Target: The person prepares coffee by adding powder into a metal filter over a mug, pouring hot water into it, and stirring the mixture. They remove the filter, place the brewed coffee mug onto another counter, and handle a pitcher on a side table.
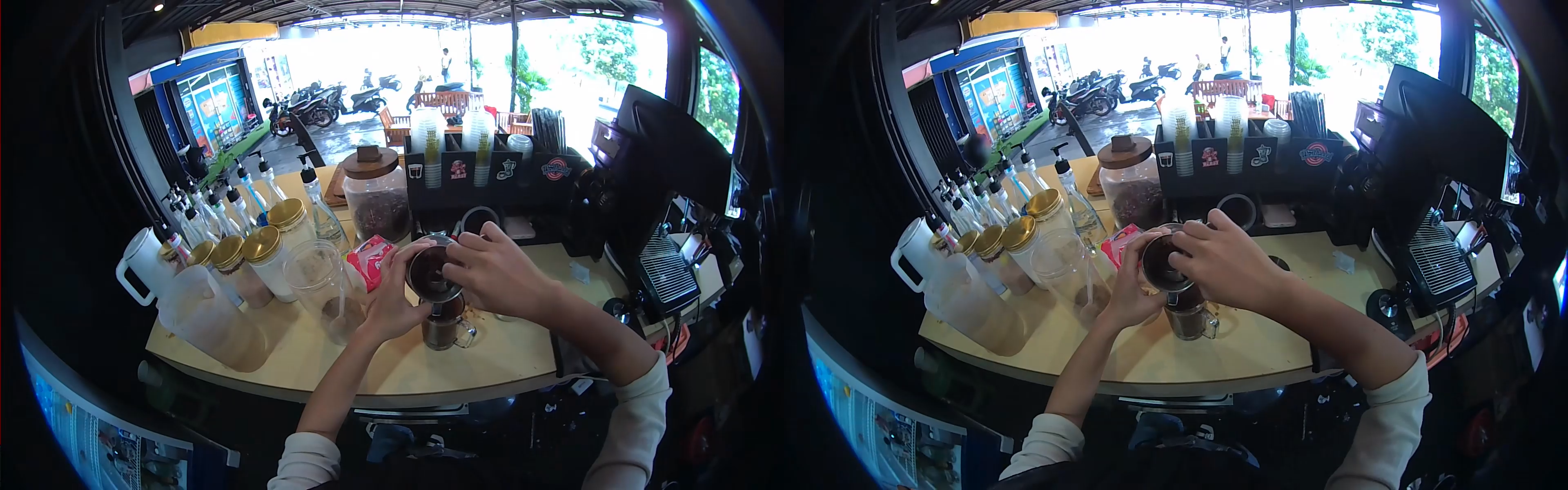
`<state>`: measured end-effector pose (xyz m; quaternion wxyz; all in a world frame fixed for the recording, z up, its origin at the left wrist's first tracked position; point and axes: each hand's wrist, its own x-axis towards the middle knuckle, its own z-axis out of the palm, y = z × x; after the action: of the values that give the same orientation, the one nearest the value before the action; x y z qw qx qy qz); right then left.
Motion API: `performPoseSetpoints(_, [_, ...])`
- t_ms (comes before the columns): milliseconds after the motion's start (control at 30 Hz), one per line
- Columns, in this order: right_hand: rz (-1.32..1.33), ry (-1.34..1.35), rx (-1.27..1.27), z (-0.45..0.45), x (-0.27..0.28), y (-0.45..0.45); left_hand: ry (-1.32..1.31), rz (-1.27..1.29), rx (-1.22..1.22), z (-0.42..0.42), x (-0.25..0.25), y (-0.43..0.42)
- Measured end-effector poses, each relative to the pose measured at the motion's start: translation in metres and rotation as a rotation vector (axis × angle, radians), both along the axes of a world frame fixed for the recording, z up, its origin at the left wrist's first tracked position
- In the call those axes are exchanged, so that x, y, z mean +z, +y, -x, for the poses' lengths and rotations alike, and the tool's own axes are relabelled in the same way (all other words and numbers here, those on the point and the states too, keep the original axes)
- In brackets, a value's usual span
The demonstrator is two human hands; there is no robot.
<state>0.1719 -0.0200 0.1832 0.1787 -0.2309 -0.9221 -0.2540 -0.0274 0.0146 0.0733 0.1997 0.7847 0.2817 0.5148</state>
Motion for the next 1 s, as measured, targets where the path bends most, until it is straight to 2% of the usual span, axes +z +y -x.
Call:
performPoseSetpoints(133, [-0.077,0.013,-0.008,-0.007,0.006,0.006,0.003,-0.031,0.022,0.000,0.000,0.001])
performPoseSetpoints(300, [-0.091,-0.107,0.072,-0.006,0.006,0.006,0.000,-0.048,0.011,-0.001,0.001,0.000])
performPoseSetpoints(433, [-0.095,-0.044,0.059,0.003,-0.005,-0.002,0.023,-0.138,0.061,-0.005,0.002,-0.006])
performPoseSetpoints(600, [-0.005,0.169,-0.176,0.015,-0.010,-0.028,-0.039,-0.168,0.123,-0.008,-0.001,-0.005])
performPoseSetpoints(733, [0.014,0.136,-0.220,0.010,-0.012,-0.024,-0.042,-0.168,0.127,-0.005,0.003,-0.009])
performPoseSetpoints(833, [-0.067,0.116,-0.141,0.004,-0.012,-0.015,-0.161,-0.040,0.064,-0.007,-0.006,-0.003])
performPoseSetpoints(900, [-0.066,0.076,-0.019,0.005,-0.013,-0.014,-0.125,-0.072,0.065,-0.008,-0.003,-0.008])
performPoseSetpoints(1000, [-0.098,0.102,0.000,-0.001,-0.008,-0.007,-0.109,-0.075,0.059,-0.009,-0.005,-0.009])
